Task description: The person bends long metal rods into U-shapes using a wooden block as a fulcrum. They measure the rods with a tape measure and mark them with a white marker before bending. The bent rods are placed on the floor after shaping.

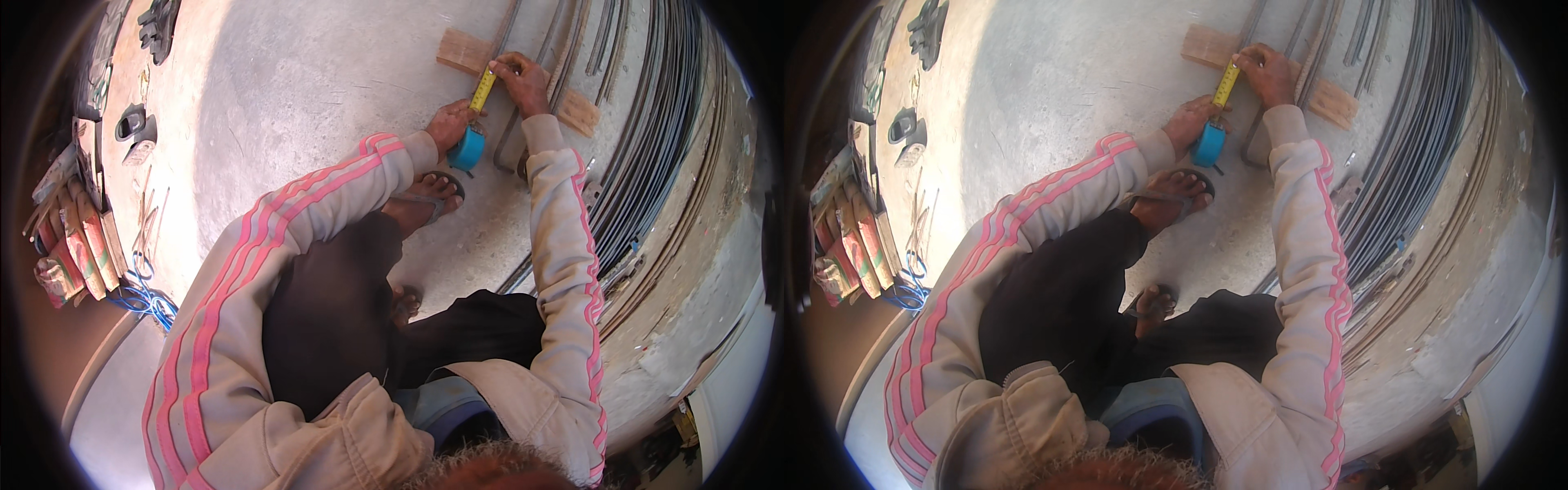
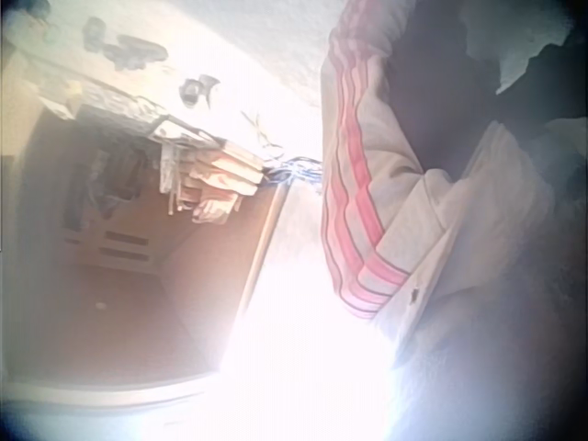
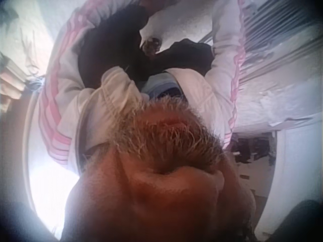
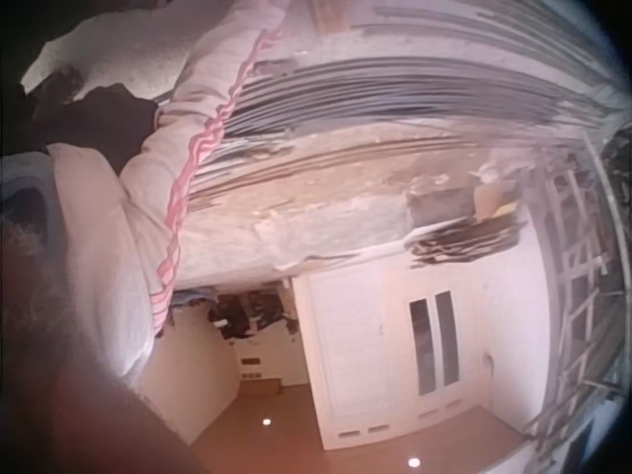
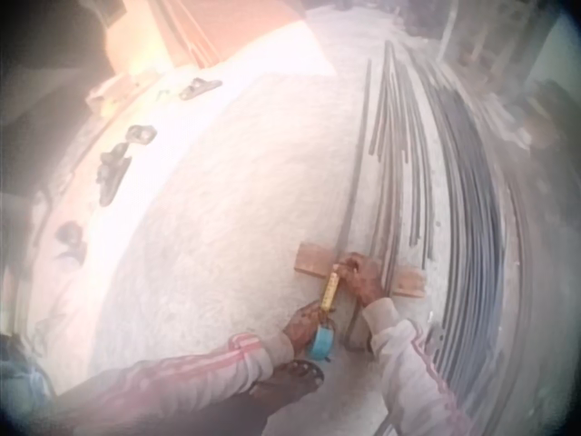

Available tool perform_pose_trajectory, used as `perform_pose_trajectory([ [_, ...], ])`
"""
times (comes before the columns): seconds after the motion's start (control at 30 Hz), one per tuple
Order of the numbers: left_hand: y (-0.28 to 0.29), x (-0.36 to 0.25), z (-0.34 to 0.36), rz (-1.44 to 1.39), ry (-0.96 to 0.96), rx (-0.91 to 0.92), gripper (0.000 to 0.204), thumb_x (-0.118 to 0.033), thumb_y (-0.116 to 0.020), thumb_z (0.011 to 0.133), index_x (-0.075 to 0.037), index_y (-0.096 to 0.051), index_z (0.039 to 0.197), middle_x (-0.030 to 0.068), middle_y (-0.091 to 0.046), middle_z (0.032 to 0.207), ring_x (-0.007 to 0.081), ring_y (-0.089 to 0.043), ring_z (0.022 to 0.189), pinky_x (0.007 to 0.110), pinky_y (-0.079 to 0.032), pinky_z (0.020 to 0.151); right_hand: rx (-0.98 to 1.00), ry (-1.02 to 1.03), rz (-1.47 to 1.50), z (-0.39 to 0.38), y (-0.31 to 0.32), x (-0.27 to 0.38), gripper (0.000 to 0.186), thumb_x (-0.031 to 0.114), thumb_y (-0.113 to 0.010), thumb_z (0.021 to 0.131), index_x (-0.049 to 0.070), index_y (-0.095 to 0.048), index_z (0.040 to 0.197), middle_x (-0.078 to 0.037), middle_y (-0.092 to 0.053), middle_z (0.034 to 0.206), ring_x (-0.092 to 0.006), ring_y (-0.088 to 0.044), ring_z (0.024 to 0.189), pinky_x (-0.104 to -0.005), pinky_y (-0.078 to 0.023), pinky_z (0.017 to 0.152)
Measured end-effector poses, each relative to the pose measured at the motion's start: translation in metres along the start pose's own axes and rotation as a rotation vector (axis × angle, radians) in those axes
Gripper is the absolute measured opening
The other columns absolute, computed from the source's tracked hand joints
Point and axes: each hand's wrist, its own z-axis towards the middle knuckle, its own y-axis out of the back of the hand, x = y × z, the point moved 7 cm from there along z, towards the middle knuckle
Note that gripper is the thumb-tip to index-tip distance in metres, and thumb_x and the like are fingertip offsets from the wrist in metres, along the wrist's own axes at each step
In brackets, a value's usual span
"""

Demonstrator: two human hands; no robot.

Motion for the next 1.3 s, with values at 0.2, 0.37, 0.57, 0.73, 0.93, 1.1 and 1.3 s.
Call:
perform_pose_trajectory([
  [0.2, 0.005, 0.004, 0.004, 0.008, 0.006, -0.021, 0.027, -0.021, -0.052, 0.095, -0.003, -0.062, 0.112, 0.0111, -0.068, 0.088, 0.0156, -0.063, 0.079, 0.029, -0.051, 0.071, 0.057, -0.037, 0.092, -0.003, -0.003, -0.001, 0.037, 0.034, -0.073, 0.081, 0.003, -0.071, 0.102, -0.017, -0.071, 0.096, -0.0278, -0.067, 0.093, -0.0373, -0.049, 0.084],
  [0.37, 0.006, 0.008, 0.008, 0.029, -0.039, -0.024, 0.026, -0.02, -0.051, 0.095, -0.002, -0.064, 0.11, 0.0098, -0.067, 0.087, 0.0153, -0.064, 0.079, 0.028, -0.051, 0.071, 0.008, -0.033, -0.165, -0.002, 0.019, -0.003, 0.037, 0.025, -0.068, 0.083, 0.003, -0.065, 0.113, -0.02, -0.07, 0.099, -0.0319, -0.067, 0.095, -0.0396, -0.05, 0.087],
  [0.57, 0.007, 0.012, 0.013, 0.038, -0.042, -0.047, 0.025, -0.018, -0.05, 0.096, -0.003, -0.064, 0.111, 0.0087, -0.066, 0.086, 0.0154, -0.065, 0.079, 0.028, -0.051, 0.07, 0.137, -0.058, -0.03, -0.002, 0.033, 0.006, 0.032, 0.018, -0.063, 0.086, 0.003, -0.065, 0.114, -0.019, -0.07, 0.097, -0.0293, -0.069, 0.093, -0.0378, -0.053, 0.083],
  [0.73, 0.006, 0.008, 0.008, 0.031, -0.046, -0.036, 0.025, -0.018, -0.051, 0.095, -0.003, -0.064, 0.109, 0.0084, -0.067, 0.086, 0.0149, -0.064, 0.078, 0.028, -0.051, 0.07, 0.169, -0.068, -0.001, -0.006, 0.022, 0.02, 0.027, 0.017, -0.061, 0.088, 0.005, -0.07, 0.109, -0.019, -0.07, 0.098, -0.0286, -0.069, 0.092, -0.037, -0.053, 0.082],
  [0.93, 0.006, 0.01, 0.009, 0.005, -0.013, -0.034, 0.023, -0.018, -0.051, 0.094, -0.005, -0.064, 0.108, 0.0079, -0.067, 0.085, 0.0142, -0.063, 0.076, 0.027, -0.05, 0.068, 0.045, 0.287, -0.367, 0.0, 0.021, 0.053, 0.025, 0.016, -0.06, 0.087, 0.006, -0.071, 0.107, -0.019, -0.069, 0.103, -0.0383, -0.065, 0.097, -0.045, -0.051, 0.088],
  [1.1, 0.007, 0.013, 0.011, -0.032, -0.012, -0.025, 0.023, -0.019, -0.052, 0.094, -0.005, -0.064, 0.108, 0.0079, -0.067, 0.084, 0.0138, -0.062, 0.074, 0.027, -0.05, 0.067, 0.17, 0.253, -0.517, 0.011, 0.017, 0.061, 0.023, 0.014, -0.06, 0.087, 0.009, -0.071, 0.107, -0.017, -0.069, 0.102, -0.0381, -0.065, 0.097, -0.046, -0.05, 0.087],
  [1.3, 0.007, 0.012, 0.008, -0.04, 0.034, -0.043, 0.024, -0.02, -0.052, 0.093, -0.005, -0.065, 0.108, 0.0086, -0.067, 0.084, 0.0142, -0.063, 0.074, 0.027, -0.05, 0.066, 0.226, 0.35, -0.618, 0.009, 0.006, 0.061, 0.023, 0.019, -0.059, 0.089, 0.014, -0.069, 0.108, -0.017, -0.069, 0.095, -0.0373, -0.064, 0.095, -0.0477, -0.05, 0.084],
])
